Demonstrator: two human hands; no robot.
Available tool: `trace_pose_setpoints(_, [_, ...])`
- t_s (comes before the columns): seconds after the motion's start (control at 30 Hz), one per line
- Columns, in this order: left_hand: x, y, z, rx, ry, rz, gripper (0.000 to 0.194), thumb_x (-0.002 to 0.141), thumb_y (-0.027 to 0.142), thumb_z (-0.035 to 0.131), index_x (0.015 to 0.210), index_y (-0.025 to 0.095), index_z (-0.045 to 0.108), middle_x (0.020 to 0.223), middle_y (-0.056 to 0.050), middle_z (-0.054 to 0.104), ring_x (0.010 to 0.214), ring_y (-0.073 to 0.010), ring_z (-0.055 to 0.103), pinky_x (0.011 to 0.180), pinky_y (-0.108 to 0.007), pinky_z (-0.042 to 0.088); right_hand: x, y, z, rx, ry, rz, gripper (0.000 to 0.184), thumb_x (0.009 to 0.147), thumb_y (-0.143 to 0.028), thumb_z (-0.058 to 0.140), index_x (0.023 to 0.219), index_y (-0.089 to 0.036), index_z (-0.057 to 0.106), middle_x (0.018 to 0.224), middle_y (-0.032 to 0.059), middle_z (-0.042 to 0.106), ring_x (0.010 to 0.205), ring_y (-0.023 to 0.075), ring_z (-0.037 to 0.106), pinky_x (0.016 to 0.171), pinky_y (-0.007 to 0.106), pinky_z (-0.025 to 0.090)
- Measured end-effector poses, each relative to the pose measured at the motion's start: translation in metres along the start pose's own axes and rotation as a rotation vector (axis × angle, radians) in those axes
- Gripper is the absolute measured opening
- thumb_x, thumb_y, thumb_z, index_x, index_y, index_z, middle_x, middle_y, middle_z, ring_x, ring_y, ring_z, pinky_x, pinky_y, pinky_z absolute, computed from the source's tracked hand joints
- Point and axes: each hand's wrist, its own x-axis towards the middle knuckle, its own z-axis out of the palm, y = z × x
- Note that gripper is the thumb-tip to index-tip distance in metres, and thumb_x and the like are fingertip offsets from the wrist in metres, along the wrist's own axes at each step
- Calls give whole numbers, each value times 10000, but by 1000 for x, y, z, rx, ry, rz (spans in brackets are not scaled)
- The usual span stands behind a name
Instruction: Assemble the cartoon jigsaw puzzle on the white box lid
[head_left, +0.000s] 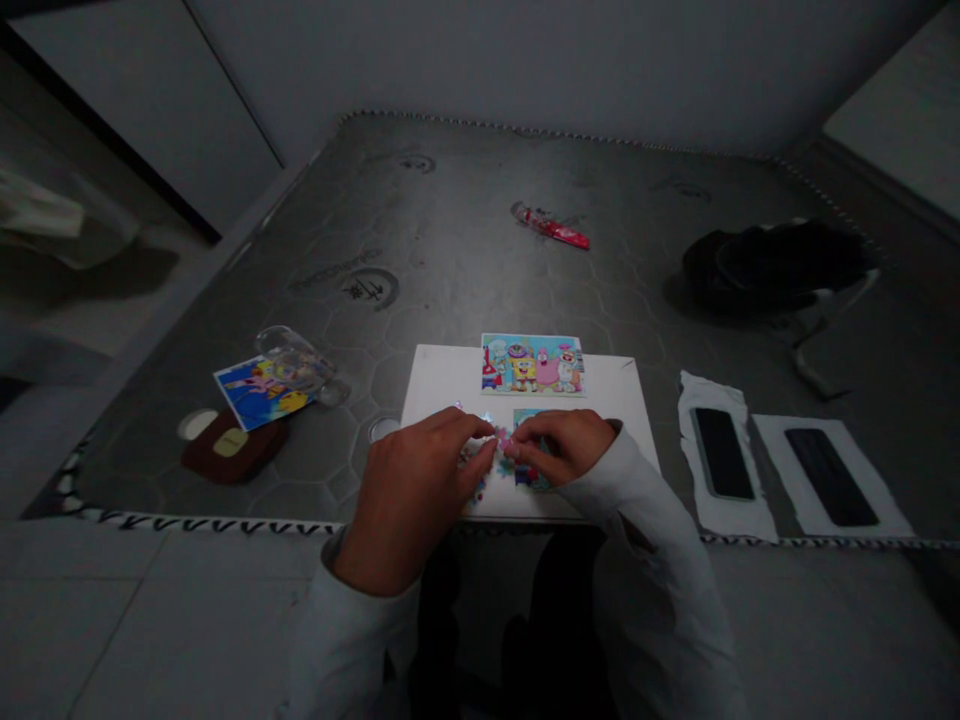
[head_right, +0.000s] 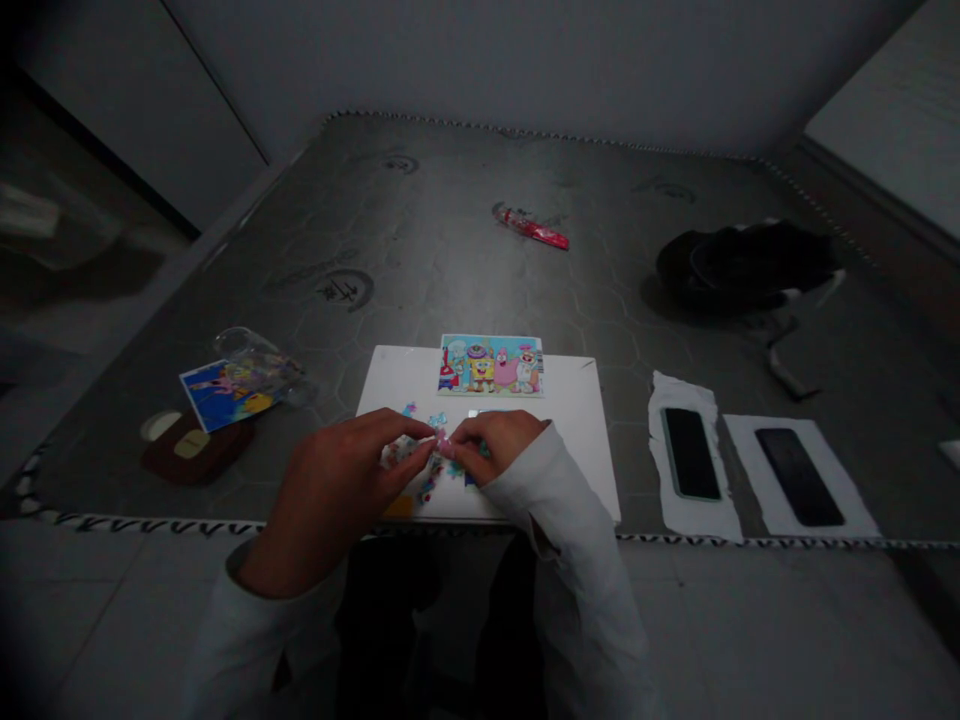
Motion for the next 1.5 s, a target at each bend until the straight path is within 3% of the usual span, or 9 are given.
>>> trace_pose_setpoints(0.4, [2,4,6,43,0,-24,189,970,398,661,1048,270,775,1030,-12,797,819,-225,739,634,-306,424,1,11,3,73,110,-8,119,867,-342,780,954,-261,785,740,-33,723,610,109,567,609,247,356])
trace_pose_setpoints(0.6, [3,5,6,16,-9,-45,161,953,364,682,1037,261,772,1041,-11,797,771,-191,714,651,-293,430,4,8,1,46,26,25,153,823,-326,827,953,-259,784,699,-51,705,598,106,551,625,246,362])
trace_pose_setpoints(0.8, [3,6,5,19,0,-39,151,946,372,698,1027,266,768,1038,-11,797,770,-194,705,635,-283,406,2,11,1,3,52,6,93,880,-330,762,940,-275,808,772,-22,742,648,126,589,649,263,372])
trace_pose_setpoints(1.13, [1,3,8,12,58,28,123,936,366,722,1001,267,758,1011,19,798,687,-166,680,611,-286,372,3,11,-3,8,36,-13,81,899,-282,743,927,-255,814,766,-12,742,649,122,592,646,254,387])
trace_pose_setpoints(1.27, [0,3,8,27,126,78,122,929,373,733,977,263,751,971,21,797,743,-189,707,576,-283,344,1,15,-8,49,34,-20,75,889,-273,749,924,-244,809,753,-15,740,652,120,600,647,249,400])
trace_pose_setpoints(1.5, [1,12,12,38,214,195,133,976,359,685,970,236,735,944,14,789,739,-163,709,553,-272,366,-6,25,-12,160,119,-65,93,870,-315,734,872,-241,790,704,-21,716,610,111,576,606,241,394])
